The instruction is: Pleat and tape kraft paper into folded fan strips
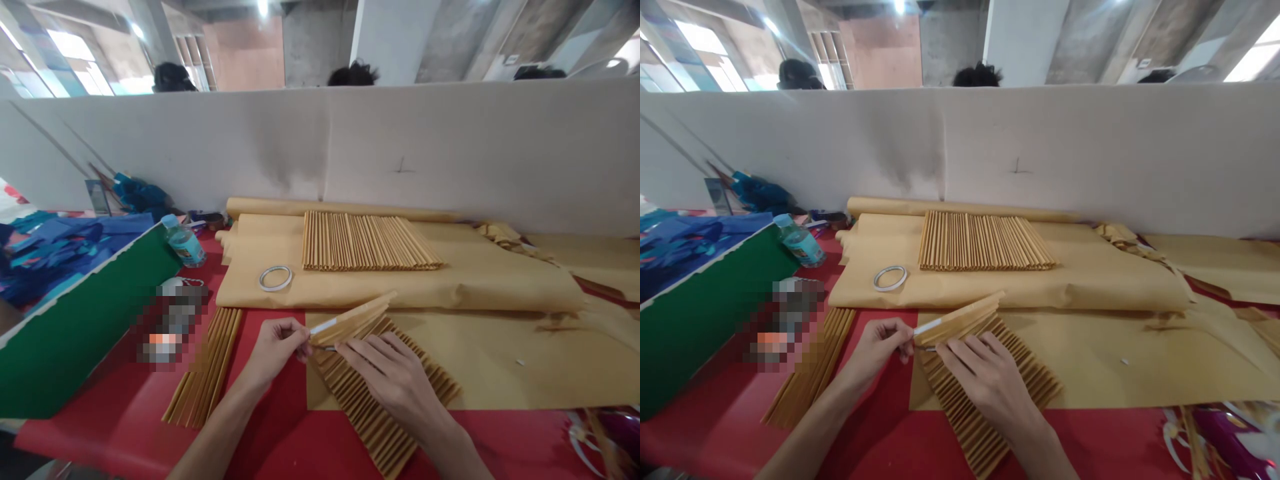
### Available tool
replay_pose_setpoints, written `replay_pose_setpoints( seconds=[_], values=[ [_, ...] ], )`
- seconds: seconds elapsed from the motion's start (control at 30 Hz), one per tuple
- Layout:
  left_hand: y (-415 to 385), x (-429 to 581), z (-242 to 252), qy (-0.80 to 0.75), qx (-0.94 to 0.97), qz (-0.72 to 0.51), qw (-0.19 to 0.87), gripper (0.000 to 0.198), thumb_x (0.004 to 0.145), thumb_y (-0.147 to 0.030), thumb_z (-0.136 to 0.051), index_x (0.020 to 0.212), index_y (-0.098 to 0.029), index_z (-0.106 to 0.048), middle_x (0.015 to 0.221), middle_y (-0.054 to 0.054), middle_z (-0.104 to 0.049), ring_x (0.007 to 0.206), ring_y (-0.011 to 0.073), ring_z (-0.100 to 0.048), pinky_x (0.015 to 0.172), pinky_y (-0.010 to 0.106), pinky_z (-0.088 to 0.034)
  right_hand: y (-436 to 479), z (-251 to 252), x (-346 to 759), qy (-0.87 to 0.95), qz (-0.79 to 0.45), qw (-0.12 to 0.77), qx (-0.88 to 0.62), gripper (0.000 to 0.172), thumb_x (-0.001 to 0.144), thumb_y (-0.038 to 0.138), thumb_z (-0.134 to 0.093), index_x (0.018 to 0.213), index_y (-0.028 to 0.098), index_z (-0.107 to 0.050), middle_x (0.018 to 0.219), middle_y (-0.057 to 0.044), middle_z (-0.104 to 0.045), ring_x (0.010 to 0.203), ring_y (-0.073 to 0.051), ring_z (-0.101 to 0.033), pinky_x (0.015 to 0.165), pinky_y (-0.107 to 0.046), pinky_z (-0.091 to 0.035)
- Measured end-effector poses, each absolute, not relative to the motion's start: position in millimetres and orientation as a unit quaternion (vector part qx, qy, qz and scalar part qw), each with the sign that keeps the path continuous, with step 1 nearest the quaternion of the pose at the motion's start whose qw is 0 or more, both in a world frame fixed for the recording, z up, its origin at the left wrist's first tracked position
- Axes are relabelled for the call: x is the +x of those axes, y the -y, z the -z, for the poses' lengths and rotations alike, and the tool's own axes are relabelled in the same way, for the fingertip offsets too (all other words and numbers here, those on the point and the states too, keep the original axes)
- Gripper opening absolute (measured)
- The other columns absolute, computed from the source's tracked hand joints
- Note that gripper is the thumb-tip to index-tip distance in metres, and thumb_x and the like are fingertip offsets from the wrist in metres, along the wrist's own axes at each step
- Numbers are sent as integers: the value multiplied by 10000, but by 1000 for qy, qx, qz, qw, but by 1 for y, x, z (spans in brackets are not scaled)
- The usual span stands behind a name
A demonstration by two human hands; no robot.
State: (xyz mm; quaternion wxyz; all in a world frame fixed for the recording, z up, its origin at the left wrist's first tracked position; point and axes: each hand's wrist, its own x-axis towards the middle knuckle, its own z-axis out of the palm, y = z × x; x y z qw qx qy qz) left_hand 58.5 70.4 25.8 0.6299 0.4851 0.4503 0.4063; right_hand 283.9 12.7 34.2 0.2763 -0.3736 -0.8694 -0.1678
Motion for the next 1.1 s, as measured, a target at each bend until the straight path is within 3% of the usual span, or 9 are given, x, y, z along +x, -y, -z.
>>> replay_pose_setpoints(
  seconds=[0.27,1.1],
  values=[
    [-72,58,-26,-449,478,-411,633,304,719,-412,-784,613,-148,-677,544,32,-671,464,119,-589,490,225,-475,-12,-33,280,849,138,308,-407,341,1016,68,-447,1254,146,-678,1054,-76,-743,878,-171,-646,843,-353,-432],
    [-71,58,-25,-447,483,-404,636,320,722,-426,-795,611,-153,-670,523,25,-659,454,112,-576,482,218,-472,-13,-26,279,850,132,279,-427,334,1021,94,-444,1259,149,-672,1067,-78,-735,905,-185,-642,852,-351,-441]
  ],
)
